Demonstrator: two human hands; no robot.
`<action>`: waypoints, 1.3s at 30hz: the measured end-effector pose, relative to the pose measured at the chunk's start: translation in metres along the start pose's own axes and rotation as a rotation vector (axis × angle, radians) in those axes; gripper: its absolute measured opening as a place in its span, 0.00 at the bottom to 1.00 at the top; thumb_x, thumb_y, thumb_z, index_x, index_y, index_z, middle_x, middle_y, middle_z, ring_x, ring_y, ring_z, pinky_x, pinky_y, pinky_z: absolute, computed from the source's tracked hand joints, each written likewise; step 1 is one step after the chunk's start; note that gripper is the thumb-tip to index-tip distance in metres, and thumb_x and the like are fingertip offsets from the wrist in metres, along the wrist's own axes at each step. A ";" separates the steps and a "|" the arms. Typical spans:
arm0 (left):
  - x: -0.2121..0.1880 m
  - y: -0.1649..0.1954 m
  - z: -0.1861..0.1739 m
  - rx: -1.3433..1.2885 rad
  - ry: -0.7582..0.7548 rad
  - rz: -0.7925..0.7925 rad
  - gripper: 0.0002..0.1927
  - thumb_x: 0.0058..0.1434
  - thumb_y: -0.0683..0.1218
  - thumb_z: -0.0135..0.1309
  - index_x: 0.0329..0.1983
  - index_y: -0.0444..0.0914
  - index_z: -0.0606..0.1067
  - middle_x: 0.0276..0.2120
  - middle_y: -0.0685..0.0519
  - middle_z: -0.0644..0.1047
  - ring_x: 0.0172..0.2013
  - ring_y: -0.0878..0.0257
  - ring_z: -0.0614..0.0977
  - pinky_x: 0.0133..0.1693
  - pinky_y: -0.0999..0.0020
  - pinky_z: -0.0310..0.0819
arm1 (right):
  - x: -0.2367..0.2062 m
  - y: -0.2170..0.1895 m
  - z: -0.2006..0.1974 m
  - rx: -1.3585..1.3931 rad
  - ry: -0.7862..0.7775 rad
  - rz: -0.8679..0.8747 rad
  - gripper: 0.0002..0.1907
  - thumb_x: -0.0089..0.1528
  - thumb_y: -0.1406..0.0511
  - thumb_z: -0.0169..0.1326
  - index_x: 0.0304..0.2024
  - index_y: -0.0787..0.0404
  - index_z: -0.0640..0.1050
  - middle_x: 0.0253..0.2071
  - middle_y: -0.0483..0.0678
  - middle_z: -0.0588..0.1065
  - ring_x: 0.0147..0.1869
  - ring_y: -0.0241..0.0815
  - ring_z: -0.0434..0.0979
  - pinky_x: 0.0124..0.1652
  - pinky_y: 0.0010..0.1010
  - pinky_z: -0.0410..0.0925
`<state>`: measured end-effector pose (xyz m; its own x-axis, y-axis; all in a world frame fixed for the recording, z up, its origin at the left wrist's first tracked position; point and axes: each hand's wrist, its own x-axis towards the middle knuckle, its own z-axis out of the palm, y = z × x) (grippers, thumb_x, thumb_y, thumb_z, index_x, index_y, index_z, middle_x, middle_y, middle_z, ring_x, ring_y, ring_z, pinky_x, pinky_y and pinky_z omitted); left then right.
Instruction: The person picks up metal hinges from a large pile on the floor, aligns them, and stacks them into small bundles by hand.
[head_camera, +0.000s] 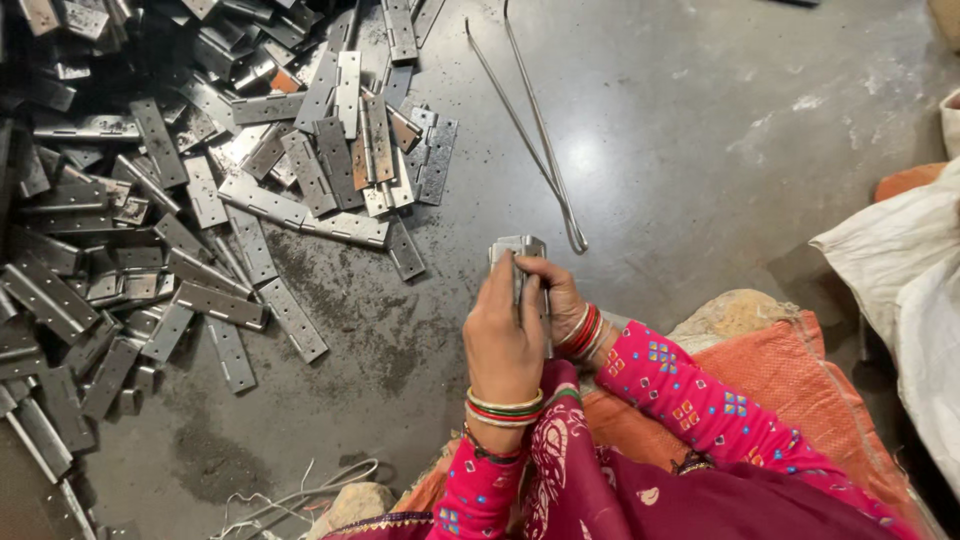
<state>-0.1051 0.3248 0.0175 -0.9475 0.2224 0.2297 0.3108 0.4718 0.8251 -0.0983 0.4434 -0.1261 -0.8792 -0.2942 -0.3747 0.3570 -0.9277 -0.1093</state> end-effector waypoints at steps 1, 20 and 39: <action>0.002 -0.001 -0.001 -0.003 0.012 -0.018 0.19 0.66 0.42 0.55 0.59 0.28 0.73 0.47 0.35 0.80 0.45 0.42 0.84 0.43 0.54 0.79 | -0.003 -0.009 0.003 -0.010 0.050 -0.042 0.20 0.66 0.56 0.57 0.53 0.65 0.78 0.45 0.55 0.81 0.48 0.49 0.81 0.53 0.44 0.74; -0.037 -0.109 -0.059 0.172 -0.039 -0.312 0.16 0.66 0.47 0.56 0.54 0.35 0.78 0.45 0.42 0.82 0.43 0.50 0.86 0.44 0.58 0.79 | 0.007 -0.288 0.042 -1.078 0.400 -0.707 0.26 0.67 0.59 0.61 0.59 0.69 0.69 0.51 0.60 0.77 0.50 0.55 0.85 0.41 0.50 0.80; -0.073 -0.132 -0.085 0.253 0.065 -0.287 0.15 0.66 0.49 0.56 0.53 0.38 0.77 0.45 0.42 0.81 0.41 0.40 0.82 0.41 0.51 0.76 | 0.034 -0.176 -0.046 -2.448 0.701 -0.751 0.14 0.67 0.59 0.62 0.45 0.61 0.74 0.39 0.57 0.76 0.44 0.61 0.78 0.45 0.50 0.71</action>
<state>-0.0835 0.1739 -0.0646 -0.9989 0.0000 0.0471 0.0334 0.7046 0.7088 -0.1763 0.6069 -0.1617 -0.9583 0.2523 0.1344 0.1986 0.9257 -0.3220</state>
